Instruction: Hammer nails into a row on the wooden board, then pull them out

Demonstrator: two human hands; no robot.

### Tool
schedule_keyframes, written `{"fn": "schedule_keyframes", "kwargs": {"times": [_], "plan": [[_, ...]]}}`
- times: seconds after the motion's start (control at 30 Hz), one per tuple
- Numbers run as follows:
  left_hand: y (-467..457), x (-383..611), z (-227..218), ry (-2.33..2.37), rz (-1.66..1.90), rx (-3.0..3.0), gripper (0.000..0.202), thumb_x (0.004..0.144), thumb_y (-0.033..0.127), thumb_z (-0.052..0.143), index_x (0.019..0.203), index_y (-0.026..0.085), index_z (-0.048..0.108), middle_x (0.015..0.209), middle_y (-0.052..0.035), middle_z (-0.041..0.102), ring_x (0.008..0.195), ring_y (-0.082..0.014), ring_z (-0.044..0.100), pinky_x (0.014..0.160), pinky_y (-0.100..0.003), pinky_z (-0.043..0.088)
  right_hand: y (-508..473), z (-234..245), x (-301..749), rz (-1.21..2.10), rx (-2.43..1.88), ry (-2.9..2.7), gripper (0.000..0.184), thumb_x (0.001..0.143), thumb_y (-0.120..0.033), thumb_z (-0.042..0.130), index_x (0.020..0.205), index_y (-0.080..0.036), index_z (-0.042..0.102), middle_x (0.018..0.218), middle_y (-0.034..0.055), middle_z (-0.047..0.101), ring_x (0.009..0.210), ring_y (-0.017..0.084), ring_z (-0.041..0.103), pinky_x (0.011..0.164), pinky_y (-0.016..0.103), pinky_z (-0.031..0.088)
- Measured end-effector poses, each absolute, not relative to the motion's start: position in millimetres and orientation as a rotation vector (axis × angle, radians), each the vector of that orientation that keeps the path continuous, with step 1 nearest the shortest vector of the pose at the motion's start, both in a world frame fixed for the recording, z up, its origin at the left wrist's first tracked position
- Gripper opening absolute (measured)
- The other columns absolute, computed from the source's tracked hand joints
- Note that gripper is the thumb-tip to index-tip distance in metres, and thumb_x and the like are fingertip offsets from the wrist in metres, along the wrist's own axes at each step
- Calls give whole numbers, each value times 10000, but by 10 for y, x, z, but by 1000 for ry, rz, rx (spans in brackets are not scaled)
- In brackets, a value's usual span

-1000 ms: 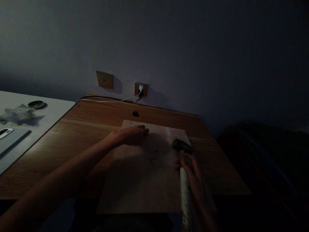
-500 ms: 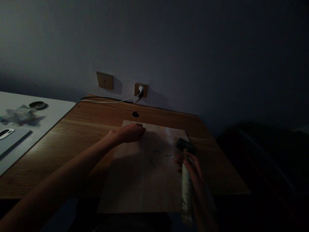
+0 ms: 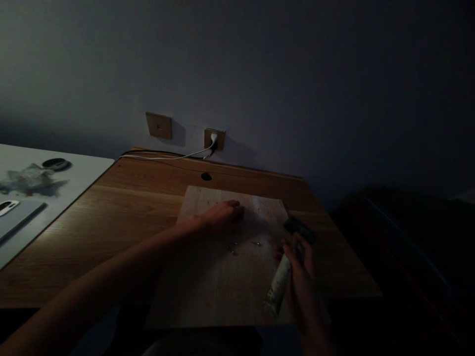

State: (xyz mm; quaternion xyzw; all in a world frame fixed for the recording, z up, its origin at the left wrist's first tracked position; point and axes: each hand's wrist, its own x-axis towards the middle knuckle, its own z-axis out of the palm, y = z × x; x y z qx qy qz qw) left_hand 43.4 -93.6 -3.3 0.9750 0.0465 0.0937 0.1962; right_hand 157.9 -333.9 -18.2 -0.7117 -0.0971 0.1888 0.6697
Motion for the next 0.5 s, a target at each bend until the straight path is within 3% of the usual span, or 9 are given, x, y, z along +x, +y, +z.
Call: {"fn": "schedule_keyframes", "kwargs": {"times": [0.17, 0.5], "plan": [[-1188, 581, -134, 74, 328, 2666, 99, 861, 186, 611, 951, 145, 608, 1014, -100, 629, 968, -212, 586, 875, -313, 495, -3370, -284, 1645, 440, -1623, -229, 771, 759, -525, 778, 1434, -308, 475, 982, 19, 722, 783, 200, 690, 756, 331, 527], [-1648, 990, -160, 118, 339, 2523, 105, 900, 207, 593, 981, 149, 626, 1017, -92, 647, 960, -206, 615, 866, -312, 521, -3357, -125, 1578, 446, -1587, -196, 815, 737, -500, 772, 1457, -304, 445, 1087, 59, 733, 708, 200, 683, 693, 341, 547]]}}
